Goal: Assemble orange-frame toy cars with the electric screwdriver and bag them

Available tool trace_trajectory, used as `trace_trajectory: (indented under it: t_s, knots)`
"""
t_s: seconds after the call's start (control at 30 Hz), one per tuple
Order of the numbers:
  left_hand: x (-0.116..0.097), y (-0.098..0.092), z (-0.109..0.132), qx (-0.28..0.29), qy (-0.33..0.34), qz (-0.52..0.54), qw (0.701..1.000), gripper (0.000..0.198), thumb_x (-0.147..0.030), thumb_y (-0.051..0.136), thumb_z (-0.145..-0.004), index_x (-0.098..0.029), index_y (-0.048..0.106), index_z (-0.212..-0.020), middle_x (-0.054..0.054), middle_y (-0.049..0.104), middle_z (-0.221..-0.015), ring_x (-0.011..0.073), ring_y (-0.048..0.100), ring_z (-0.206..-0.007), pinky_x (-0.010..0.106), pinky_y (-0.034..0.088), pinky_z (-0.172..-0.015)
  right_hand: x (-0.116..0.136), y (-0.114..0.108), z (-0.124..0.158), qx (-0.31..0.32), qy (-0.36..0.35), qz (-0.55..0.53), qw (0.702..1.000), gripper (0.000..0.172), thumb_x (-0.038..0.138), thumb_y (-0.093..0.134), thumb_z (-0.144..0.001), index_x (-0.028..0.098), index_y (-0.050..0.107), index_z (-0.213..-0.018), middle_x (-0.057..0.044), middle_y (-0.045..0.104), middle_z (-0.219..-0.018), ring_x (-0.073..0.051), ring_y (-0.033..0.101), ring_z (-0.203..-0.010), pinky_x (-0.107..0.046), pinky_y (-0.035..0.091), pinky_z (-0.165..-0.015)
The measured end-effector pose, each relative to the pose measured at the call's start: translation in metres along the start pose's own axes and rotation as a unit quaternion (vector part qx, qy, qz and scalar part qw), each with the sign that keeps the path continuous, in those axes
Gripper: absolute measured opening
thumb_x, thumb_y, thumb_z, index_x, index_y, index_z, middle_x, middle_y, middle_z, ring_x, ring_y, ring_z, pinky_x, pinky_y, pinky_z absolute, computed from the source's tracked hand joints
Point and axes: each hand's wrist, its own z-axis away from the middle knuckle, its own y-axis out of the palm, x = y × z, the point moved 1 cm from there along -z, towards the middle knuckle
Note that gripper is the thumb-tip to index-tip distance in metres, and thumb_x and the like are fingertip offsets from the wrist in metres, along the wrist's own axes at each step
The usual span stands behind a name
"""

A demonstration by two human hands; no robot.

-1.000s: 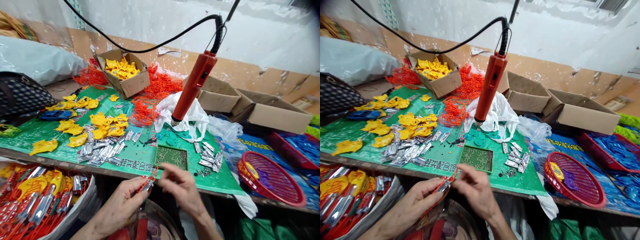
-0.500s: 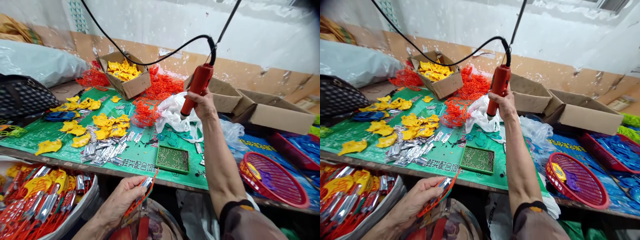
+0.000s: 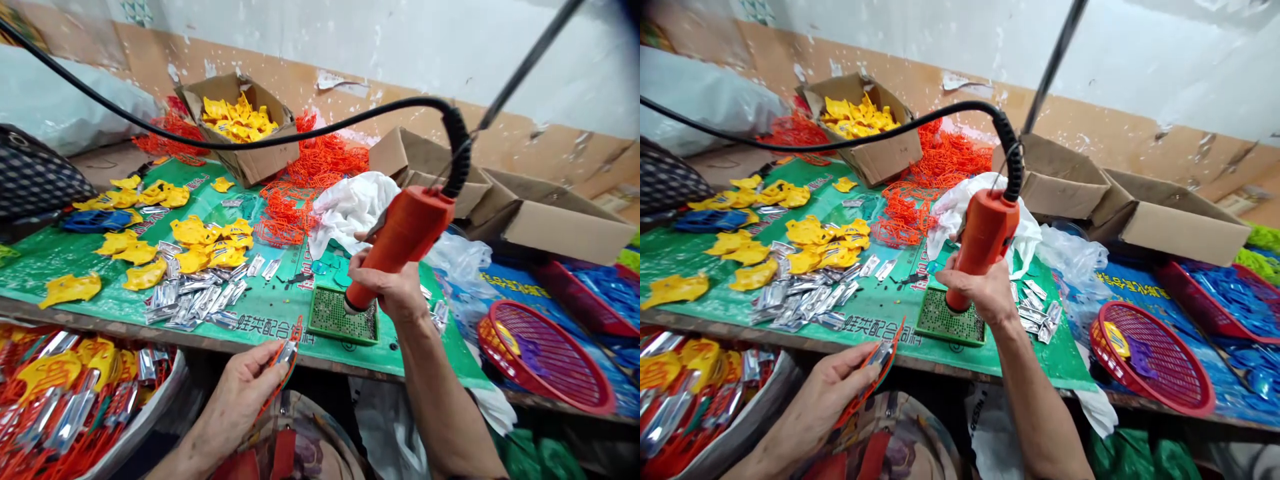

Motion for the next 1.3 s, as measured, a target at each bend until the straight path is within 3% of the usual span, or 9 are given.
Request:
trace_trajectory:
  t_s: [0.13, 0.37, 0.67, 0.93, 1.3]
  knots:
    - [0.001, 0.005, -0.003, -0.005, -0.008, 0.013, 1.0, 0.032, -0.037, 0.065, -0.083, -0.024, 0.073, -0.111, 0.001, 0.072, -0.096, 0.0197, 0.057, -0.092, 0.025, 0.042, -0.082, -0.009, 0.0, 0.012, -0.072, -0.005, 0.016, 0.997, 0.033, 0.02, 0.081, -0.058, 0.019, 0.064, -0.086, 0.004, 0.063, -0.064, -0.012, 0.057, -0.053, -0.029, 0.048, -0.053]
    - [-0.001, 0.008, -0.005, 0.016, -0.017, 0.001, 1.0, 0.03, -0.037, 0.061, -0.086, -0.023, 0.073, -0.11, 0.0, 0.07, -0.092, 0.019, 0.056, -0.088, 0.025, 0.041, -0.08, -0.023, 0.001, 0.022, -0.121, -0.024, 0.011, 0.992, 0.021, 0.025, 0.08, -0.06, 0.016, 0.063, -0.07, 0.003, 0.063, -0.063, -0.014, 0.058, -0.053, -0.032, 0.05, -0.054]
    - [-0.003, 0.009, -0.007, 0.016, -0.022, 0.005, 1.0, 0.027, -0.034, 0.061, -0.086, -0.025, 0.074, -0.108, 0.0, 0.069, -0.098, 0.0193, 0.055, -0.095, 0.023, 0.039, -0.082, -0.031, 0.004, 0.021, -0.129, -0.034, -0.018, 0.991, 0.026, 0.021, 0.078, -0.059, 0.018, 0.063, -0.08, 0.004, 0.062, -0.062, -0.013, 0.057, -0.052, -0.031, 0.048, -0.053]
    - [0.003, 0.009, -0.008, 0.014, -0.045, 0.051, 0.998, 0.026, -0.029, 0.063, -0.085, -0.027, 0.074, -0.108, -0.001, 0.07, -0.096, 0.0168, 0.055, -0.091, 0.022, 0.039, -0.081, -0.032, 0.004, 0.023, -0.139, -0.022, 0.005, 0.99, 0.019, 0.022, 0.077, -0.059, 0.018, 0.061, -0.067, 0.003, 0.061, -0.063, -0.013, 0.056, -0.052, -0.031, 0.049, -0.053]
    - [0.0, 0.009, -0.007, 0.011, -0.043, 0.062, 0.997, 0.026, -0.028, 0.064, -0.083, -0.025, 0.074, -0.107, 0.0, 0.07, -0.096, 0.0171, 0.055, -0.092, 0.023, 0.039, -0.083, -0.034, 0.005, 0.024, -0.15, -0.027, 0.011, 0.988, 0.016, 0.023, 0.077, -0.059, 0.018, 0.062, -0.063, 0.002, 0.061, -0.062, -0.013, 0.056, -0.051, -0.031, 0.05, -0.052]
